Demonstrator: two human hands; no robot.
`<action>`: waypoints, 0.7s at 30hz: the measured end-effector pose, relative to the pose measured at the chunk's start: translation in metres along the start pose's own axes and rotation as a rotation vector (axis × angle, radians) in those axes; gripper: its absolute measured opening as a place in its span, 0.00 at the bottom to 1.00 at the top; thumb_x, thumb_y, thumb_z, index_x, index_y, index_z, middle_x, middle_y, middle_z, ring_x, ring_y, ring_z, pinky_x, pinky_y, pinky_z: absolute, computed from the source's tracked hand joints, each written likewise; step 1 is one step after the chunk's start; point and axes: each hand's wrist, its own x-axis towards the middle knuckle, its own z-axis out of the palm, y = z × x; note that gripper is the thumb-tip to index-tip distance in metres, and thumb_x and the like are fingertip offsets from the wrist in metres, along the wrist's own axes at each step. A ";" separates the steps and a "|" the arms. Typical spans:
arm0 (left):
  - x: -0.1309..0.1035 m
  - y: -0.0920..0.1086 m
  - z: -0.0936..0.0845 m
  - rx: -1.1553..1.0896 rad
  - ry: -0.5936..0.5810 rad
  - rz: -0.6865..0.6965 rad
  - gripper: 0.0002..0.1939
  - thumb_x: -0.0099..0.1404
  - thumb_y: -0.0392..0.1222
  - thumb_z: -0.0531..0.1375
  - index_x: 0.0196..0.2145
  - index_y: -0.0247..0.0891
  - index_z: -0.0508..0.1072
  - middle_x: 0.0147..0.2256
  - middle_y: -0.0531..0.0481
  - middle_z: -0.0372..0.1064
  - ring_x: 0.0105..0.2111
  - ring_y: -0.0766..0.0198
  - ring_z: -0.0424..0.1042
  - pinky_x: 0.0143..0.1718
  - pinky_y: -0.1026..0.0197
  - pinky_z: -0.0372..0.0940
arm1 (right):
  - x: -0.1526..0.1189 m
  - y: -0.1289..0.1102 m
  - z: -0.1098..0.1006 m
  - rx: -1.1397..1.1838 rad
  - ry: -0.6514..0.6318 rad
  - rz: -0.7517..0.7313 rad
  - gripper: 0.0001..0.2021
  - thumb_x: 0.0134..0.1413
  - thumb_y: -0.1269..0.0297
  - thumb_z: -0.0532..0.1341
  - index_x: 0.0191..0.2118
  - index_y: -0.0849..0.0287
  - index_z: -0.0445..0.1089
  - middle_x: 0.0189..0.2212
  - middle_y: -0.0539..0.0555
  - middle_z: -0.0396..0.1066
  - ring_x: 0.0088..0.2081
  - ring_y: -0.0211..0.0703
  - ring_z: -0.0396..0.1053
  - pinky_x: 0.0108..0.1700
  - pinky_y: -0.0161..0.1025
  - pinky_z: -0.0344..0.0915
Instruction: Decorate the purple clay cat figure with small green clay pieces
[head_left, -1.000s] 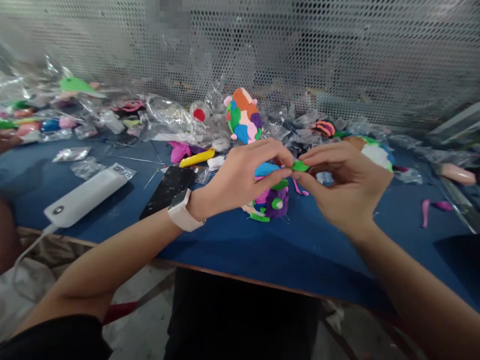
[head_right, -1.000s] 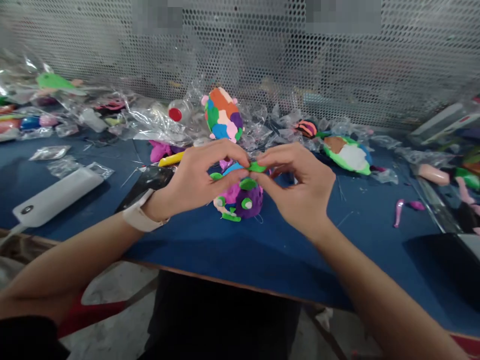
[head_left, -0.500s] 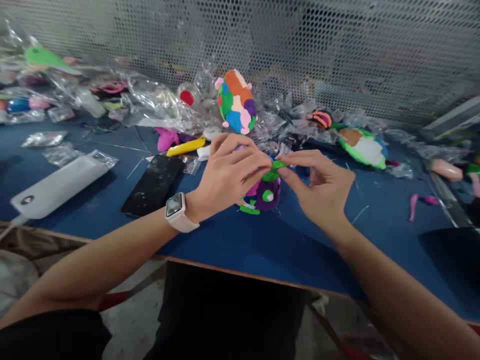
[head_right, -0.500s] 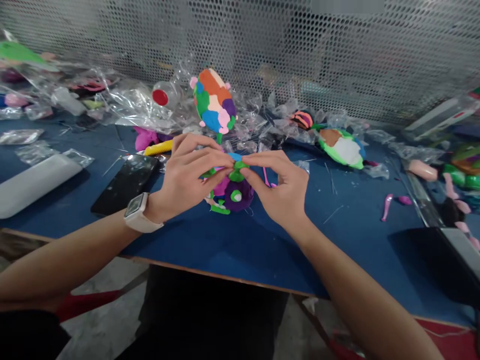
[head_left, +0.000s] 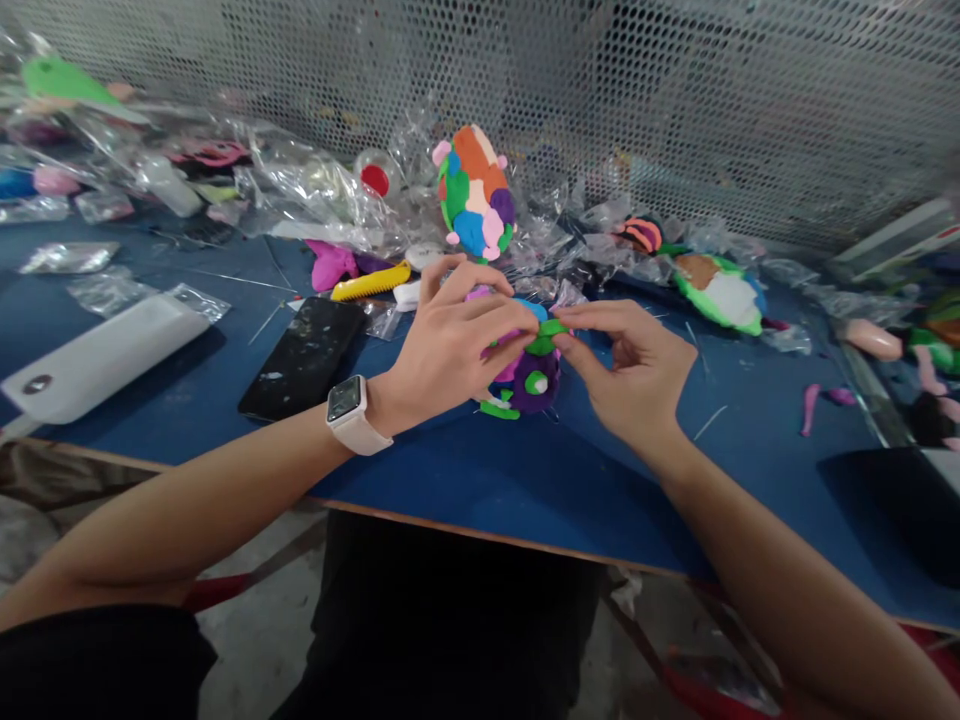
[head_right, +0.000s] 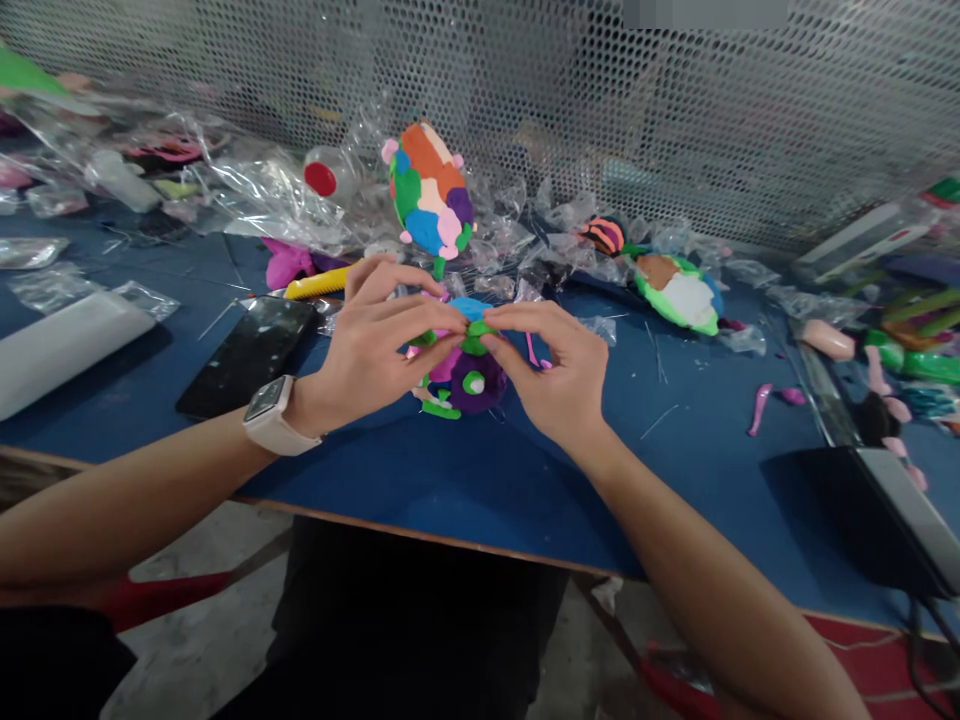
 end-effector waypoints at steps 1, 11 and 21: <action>0.000 0.000 0.000 -0.001 -0.005 -0.008 0.04 0.75 0.44 0.63 0.41 0.46 0.79 0.39 0.53 0.79 0.53 0.55 0.75 0.66 0.38 0.60 | 0.000 0.000 0.000 -0.017 -0.003 0.000 0.06 0.60 0.65 0.72 0.41 0.45 0.81 0.40 0.49 0.84 0.44 0.49 0.82 0.51 0.53 0.80; -0.002 0.006 0.000 -0.064 -0.057 -0.071 0.04 0.71 0.45 0.66 0.40 0.44 0.79 0.43 0.49 0.79 0.54 0.54 0.74 0.69 0.38 0.57 | 0.001 0.000 -0.006 0.003 -0.059 -0.011 0.08 0.61 0.64 0.71 0.45 0.46 0.82 0.42 0.50 0.85 0.44 0.49 0.82 0.49 0.51 0.80; -0.005 0.006 0.005 -0.034 -0.040 -0.092 0.04 0.72 0.44 0.66 0.42 0.43 0.78 0.44 0.50 0.77 0.54 0.55 0.75 0.71 0.38 0.57 | 0.005 0.002 -0.013 -0.045 -0.114 0.011 0.10 0.61 0.65 0.70 0.46 0.43 0.83 0.40 0.48 0.85 0.39 0.46 0.82 0.44 0.47 0.80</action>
